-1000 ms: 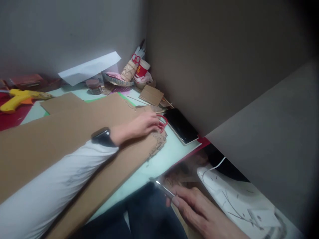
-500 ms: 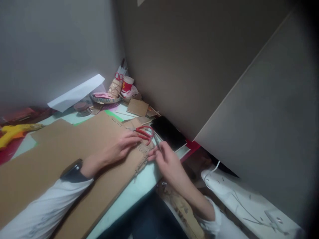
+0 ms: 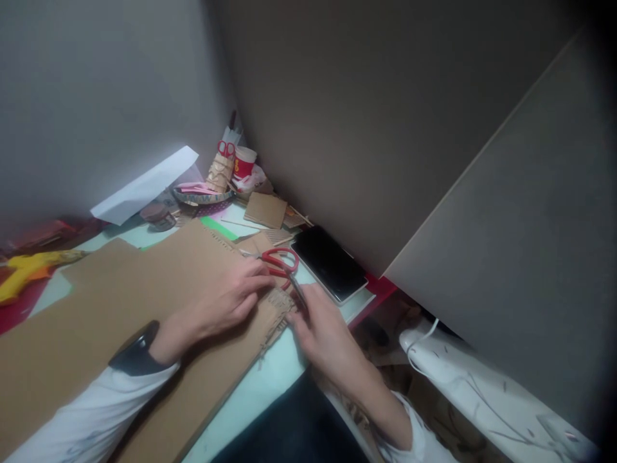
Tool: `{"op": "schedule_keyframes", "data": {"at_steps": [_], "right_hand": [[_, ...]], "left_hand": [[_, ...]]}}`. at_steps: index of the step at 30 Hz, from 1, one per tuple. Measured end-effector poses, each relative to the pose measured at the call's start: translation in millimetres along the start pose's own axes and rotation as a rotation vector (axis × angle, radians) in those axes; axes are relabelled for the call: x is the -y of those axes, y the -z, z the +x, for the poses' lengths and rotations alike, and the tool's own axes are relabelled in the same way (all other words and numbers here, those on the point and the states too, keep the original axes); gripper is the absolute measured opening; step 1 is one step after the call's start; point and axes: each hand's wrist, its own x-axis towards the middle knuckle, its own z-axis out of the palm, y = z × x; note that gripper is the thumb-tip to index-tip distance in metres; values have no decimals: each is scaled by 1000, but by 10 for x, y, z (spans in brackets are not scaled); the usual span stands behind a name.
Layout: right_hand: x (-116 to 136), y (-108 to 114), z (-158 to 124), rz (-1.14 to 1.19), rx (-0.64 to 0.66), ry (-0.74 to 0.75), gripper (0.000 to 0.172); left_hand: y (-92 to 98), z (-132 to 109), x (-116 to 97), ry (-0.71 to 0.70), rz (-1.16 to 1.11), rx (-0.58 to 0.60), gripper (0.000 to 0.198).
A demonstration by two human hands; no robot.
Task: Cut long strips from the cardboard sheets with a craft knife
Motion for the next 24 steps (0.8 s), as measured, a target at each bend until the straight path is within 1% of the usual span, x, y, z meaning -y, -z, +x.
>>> {"op": "schedule_keyframes", "data": {"at_steps": [2,6,9,14,18,21,24], "right_hand": [[-24,-3,10,23,14,23,33],[-41,-24,26,10,30,24,25],[5,3,44,4,48,10,23],[92,74,64,248,234,-121,23],[102,71,70,294,261,-119,25],[57,69,74,421,265,-103,22],[-10,81,63,586,293,-87,16]], "left_hand": [[35,35,-11,24,-1,45,37],[38,79,-45,131,42,124,20],[-5,88,-73,104,73,133,19],[-16,90,-82,46,73,114,19],[48,82,-77,70,90,112,14],[129,78,-106,107,130,126,9],[226,80,-183,141,150,152,11]]}}
